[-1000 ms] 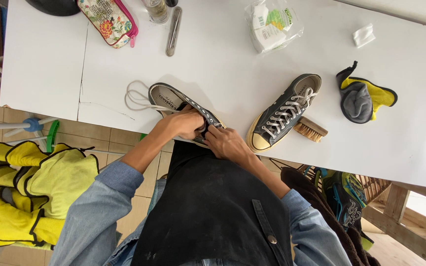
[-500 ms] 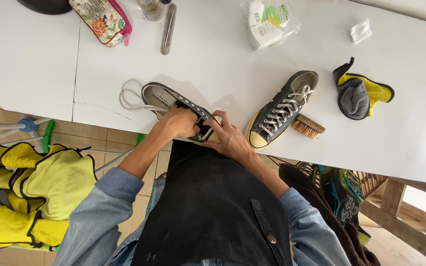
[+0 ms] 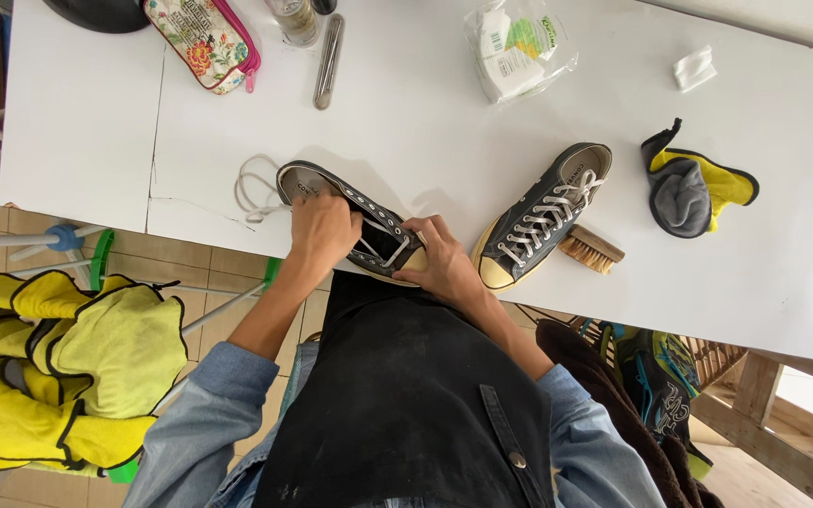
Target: The person threads white shoelaces through the eyelets of a black canvas sneaker placed on a white table. They pull the laces through each eyelet, tighten them, and tie a knot at the top. The other sneaker remains laced on the table throughout.
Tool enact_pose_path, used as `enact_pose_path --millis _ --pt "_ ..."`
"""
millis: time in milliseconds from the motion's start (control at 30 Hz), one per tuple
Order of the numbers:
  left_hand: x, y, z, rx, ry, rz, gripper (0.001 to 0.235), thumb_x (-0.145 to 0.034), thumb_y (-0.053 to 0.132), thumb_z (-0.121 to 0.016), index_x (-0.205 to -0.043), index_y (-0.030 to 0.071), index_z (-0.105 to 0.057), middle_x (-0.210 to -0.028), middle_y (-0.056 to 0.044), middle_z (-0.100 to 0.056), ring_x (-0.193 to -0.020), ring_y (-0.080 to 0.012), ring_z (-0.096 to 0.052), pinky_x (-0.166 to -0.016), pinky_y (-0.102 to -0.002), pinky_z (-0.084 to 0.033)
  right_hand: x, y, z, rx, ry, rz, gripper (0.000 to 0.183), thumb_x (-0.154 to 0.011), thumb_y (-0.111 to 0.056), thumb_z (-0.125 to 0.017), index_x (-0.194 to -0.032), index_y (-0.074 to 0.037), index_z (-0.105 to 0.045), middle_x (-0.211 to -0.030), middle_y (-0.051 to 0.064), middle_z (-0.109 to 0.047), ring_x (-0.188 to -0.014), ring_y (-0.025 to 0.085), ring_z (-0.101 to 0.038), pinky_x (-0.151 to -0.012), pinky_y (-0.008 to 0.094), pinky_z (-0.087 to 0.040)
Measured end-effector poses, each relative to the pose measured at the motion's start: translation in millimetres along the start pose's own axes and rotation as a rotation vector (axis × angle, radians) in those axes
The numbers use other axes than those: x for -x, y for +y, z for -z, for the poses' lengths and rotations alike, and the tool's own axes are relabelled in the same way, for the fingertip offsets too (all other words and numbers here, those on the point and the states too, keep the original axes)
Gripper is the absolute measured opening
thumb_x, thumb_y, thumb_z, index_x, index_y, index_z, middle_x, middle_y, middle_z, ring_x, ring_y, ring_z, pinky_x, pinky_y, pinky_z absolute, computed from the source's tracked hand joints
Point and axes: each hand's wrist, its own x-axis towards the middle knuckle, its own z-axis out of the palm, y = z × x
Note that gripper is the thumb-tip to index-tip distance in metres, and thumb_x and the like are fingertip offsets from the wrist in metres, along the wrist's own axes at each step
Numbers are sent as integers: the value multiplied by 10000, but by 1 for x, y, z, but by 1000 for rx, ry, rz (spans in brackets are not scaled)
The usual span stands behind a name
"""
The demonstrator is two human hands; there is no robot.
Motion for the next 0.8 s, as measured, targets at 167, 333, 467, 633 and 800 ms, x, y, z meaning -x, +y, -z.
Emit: enact_pose_path --millis 167,333,467,633,800 --pt "4 -13 11 107 -19 -73 542 -1025 378 -444 -1079 -2 -826 -1237 -261 -762 -1151 -486 -754 -1034 -604 -489 1 1 3 -78 41 -4 871 -754 -415 -1016 -1474 -236 -559 -1267 82 -598 -884 386 -729 -880 563 -618" --pt "22 -10 23 81 104 -162 448 -1091 364 -495 -1069 52 -816 -1201 -186 -718 -1195 -408 -709 -1068 -540 -475 1 1 7 -199 96 2 757 -780 -263 -1007 -1422 -163 -619 -1196 110 -642 -657 262 -707 -687 408 -601" --pt "51 10 60 299 43 -341 335 -1099 285 -574 -968 78 -802 -1044 -170 -724 -1111 -362 -728 -1117 -557 -466 0 2 5 -143 79 -16 743 -806 -300 -990 -1429 -163 -609 -1152 113 -618 -657 300 -711 -682 426 -597" --pt "116 53 118 615 -217 -675 329 -1087 259 -627 -913 41 -801 -945 -195 -740 -937 -398 -736 -870 -524 -550 -14 6 0 -21 37 62 669 -878 -278 -942 -1429 -188 -574 -1047 94 -545 -740 421 -719 -698 529 -590" --pt "141 53 116 618 -592 -380 525 -1175 451 -524 -1129 10 -807 -1096 -189 -776 -1024 -336 -756 -936 -443 -582 -23 -28 25 -214 -96 168 172 -992 -13 -593 -1065 -79 -734 -795 160 -672 -681 380 -719 -717 448 -598"
